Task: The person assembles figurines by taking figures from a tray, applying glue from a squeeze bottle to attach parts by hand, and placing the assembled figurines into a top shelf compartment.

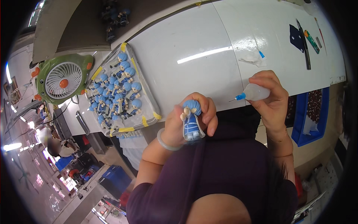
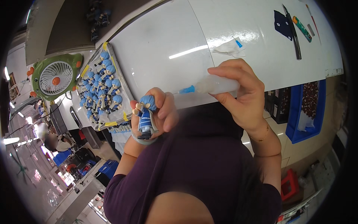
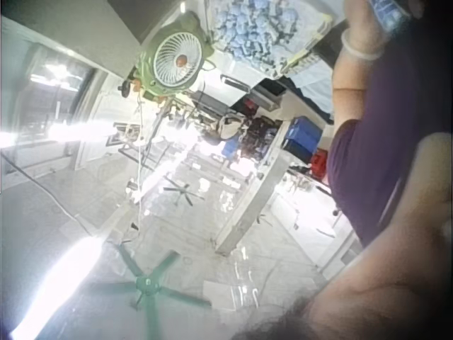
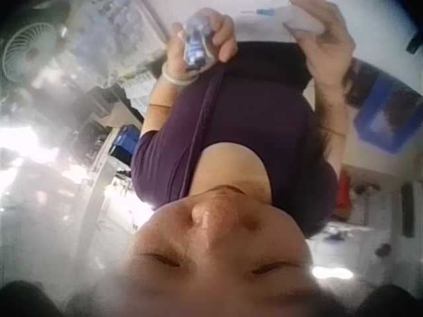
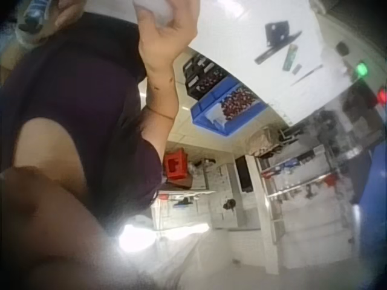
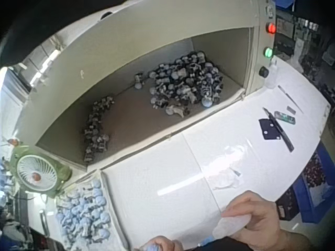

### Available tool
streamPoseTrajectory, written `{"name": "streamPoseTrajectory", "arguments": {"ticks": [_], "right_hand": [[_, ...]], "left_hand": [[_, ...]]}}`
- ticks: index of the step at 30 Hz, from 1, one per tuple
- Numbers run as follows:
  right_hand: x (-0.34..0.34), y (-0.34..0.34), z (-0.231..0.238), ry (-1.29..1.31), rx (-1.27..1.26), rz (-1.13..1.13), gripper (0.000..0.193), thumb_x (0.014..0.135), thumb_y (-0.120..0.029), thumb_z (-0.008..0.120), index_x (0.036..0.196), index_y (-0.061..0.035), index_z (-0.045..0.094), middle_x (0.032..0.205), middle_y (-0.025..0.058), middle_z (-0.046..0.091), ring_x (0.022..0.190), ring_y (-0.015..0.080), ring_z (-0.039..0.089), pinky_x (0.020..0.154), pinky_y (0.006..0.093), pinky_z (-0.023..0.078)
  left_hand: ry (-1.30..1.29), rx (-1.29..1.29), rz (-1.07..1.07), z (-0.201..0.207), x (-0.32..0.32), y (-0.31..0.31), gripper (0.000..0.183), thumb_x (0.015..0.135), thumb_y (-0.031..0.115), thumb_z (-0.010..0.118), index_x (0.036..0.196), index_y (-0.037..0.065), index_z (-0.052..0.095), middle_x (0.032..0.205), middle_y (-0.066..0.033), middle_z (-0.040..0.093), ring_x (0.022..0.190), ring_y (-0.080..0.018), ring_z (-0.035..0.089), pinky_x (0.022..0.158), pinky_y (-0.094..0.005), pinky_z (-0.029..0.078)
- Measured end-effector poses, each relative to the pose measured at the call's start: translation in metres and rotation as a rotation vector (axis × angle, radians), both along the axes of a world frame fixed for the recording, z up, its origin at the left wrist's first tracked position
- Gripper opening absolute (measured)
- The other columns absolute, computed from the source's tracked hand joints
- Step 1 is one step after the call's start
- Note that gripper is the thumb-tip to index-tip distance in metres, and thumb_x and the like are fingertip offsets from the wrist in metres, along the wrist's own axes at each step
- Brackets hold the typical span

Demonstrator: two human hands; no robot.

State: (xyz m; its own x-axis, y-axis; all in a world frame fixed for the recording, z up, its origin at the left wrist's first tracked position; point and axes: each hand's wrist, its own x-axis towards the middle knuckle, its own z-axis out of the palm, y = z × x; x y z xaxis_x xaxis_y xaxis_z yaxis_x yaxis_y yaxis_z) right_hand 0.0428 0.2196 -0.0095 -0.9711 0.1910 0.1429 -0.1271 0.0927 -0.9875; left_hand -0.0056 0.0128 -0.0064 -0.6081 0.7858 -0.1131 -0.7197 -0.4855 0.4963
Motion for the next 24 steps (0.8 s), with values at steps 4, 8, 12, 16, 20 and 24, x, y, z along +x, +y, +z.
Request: {"name": "streamPoseTrajectory", "arguments": {"ticks": [4,8,12,16,20,24], "right_hand": [[0.0,-0.002,-0.004,-0.029,-0.053,0.028,0.034,0.063,0.002,0.065,0.096,-0.0017,0.058,0.091,0.006,0.05,0.084,0.0144,0.048,0.075,0.0243,0.039],[0.0,-0.006,-0.005,-0.1,-0.161,0.059,0.034,0.065,0.002,0.064,0.098,-0.0012,0.056,0.091,0.006,0.05,0.085,0.0138,0.048,0.076,0.024,0.038],[0.0,-0.011,-0.005,-0.124,-0.202,0.105,0.033,0.066,0.002,0.063,0.098,-0.0011,0.056,0.091,0.0059,0.05,0.086,0.0133,0.048,0.076,0.0237,0.038],[0.0,-0.012,-0.007,-0.156,-0.206,0.114,0.033,0.066,0.0,0.064,0.097,-0.0006,0.056,0.091,0.0059,0.05,0.085,0.0136,0.047,0.077,0.0238,0.037],[0.0,-0.011,-0.004,-0.195,-0.203,0.104,0.032,0.066,-0.002,0.065,0.097,-0.0004,0.056,0.091,0.0059,0.05,0.085,0.0139,0.047,0.078,0.0239,0.037],[0.0,-0.011,-0.005,-0.196,-0.219,0.108,0.033,0.066,-0.002,0.065,0.097,-0.0004,0.056,0.091,0.0058,0.049,0.085,0.0139,0.047,0.078,0.0238,0.036]], "left_hand": [[-0.086,0.043,0.124,0.007,0.006,0.002,0.045,0.083,0.047,0.042,0.101,0.006,0.04,0.078,-0.0077,0.041,0.049,-0.0118,0.042,0.042,-0.0186,0.034],[0.108,-0.278,0.162,-0.002,0.003,-0.006,0.041,0.083,0.038,0.049,0.106,0.007,0.036,0.082,-0.0055,0.044,0.049,-0.0026,0.039,0.039,-0.0135,0.031],[0.168,-0.164,0.102,-0.008,0.003,-0.01,0.04,0.083,0.032,0.052,0.107,0.005,0.036,0.085,-0.0054,0.046,0.048,-0.004,0.04,0.04,-0.0133,0.031],[0.083,-0.151,0.026,0.011,0.001,-0.006,0.037,0.082,0.023,0.054,0.108,0.003,0.037,0.085,-0.0057,0.049,0.05,-0.006,0.044,0.046,-0.0154,0.036],[0.171,-0.264,-0.088,0.018,-0.003,-0.012,0.044,0.081,0.028,0.055,0.112,0.001,0.038,0.089,-0.0076,0.052,0.059,-0.0097,0.051,0.055,-0.0207,0.042],[0.752,-0.432,0.114,0.007,-0.004,-0.014,0.052,0.083,0.041,0.048,0.11,-0.003,0.044,0.091,-0.0082,0.053,0.076,-0.0154,0.056,0.069,-0.0254,0.044]]}}
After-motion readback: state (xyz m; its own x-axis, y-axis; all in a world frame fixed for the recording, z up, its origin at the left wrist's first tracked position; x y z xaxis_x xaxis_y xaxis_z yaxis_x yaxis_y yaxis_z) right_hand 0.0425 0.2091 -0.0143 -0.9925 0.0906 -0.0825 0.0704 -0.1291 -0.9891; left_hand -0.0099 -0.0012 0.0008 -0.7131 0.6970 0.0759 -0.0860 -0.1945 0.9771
